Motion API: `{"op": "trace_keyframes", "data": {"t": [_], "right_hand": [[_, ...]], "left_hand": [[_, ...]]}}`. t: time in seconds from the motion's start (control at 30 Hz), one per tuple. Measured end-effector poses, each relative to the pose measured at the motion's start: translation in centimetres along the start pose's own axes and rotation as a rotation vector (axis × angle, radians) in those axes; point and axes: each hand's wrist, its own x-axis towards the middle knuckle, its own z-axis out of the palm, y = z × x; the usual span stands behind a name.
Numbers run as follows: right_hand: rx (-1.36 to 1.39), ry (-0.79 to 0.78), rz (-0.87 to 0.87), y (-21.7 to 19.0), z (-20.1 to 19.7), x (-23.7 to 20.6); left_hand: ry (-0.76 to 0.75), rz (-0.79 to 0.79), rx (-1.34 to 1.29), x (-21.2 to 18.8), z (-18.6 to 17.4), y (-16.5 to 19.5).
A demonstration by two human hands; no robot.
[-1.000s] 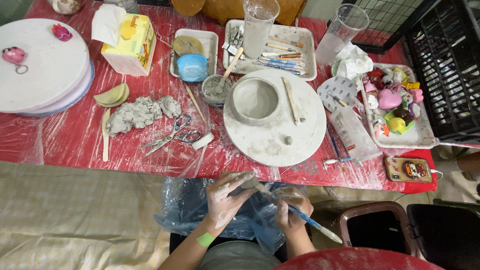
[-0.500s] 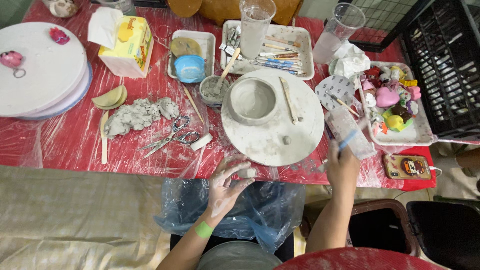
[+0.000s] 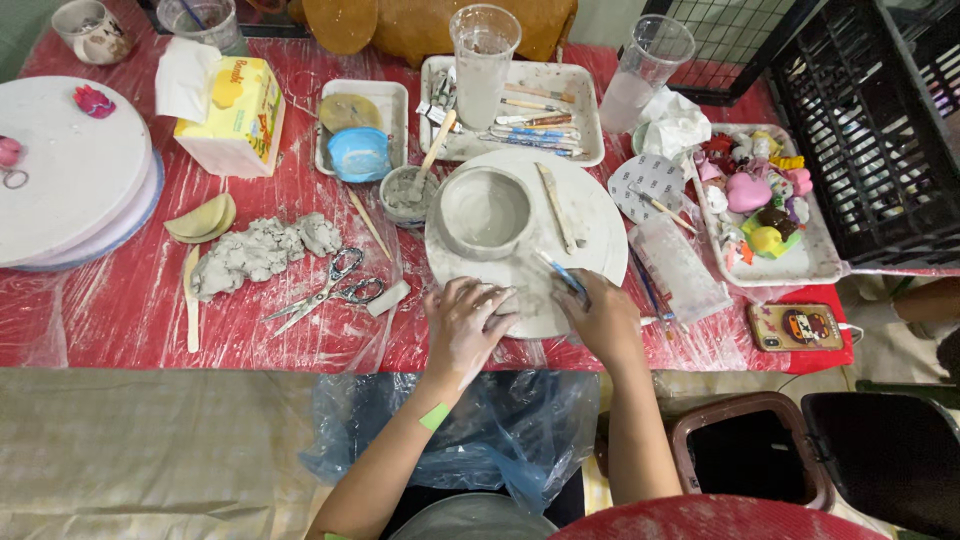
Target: The person kneads and presses a lump of clay on a plastic-covered work table, rolls and flattens pieces of clay by hand, and shapes small clay forms on a round bat next to a partially built clay bowl, occasionally using a wooden shaping tool and dipping fingers in a small water bowl.
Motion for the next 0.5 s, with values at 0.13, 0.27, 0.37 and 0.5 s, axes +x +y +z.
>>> {"op": "trace_keyframes", "data": {"t": [0.13, 0.27, 0.37, 0.5], "right_hand": [[0.535, -0.211, -0.094, 1.2, 0.7, -1.8], [0.905, -0.399, -0.027, 1.5, 2.0, -3.7], [1.066, -0.355, 0.007, 0.9, 2.4, -4.8], [1.283, -0.093, 0.072, 0.1, 2.5, -6.3]], "left_hand": [[0.005, 0.062, -0.103, -0.3, -0.5, 0.0], [0.022, 0.238, -0.307, -1.5, -1.2, -0.2], [-0.022, 0.220, -0.531, -2.4, -1.3, -0.1], [-0.062, -0.241, -1.330, -3.8, -1.0, 0.8]]}}
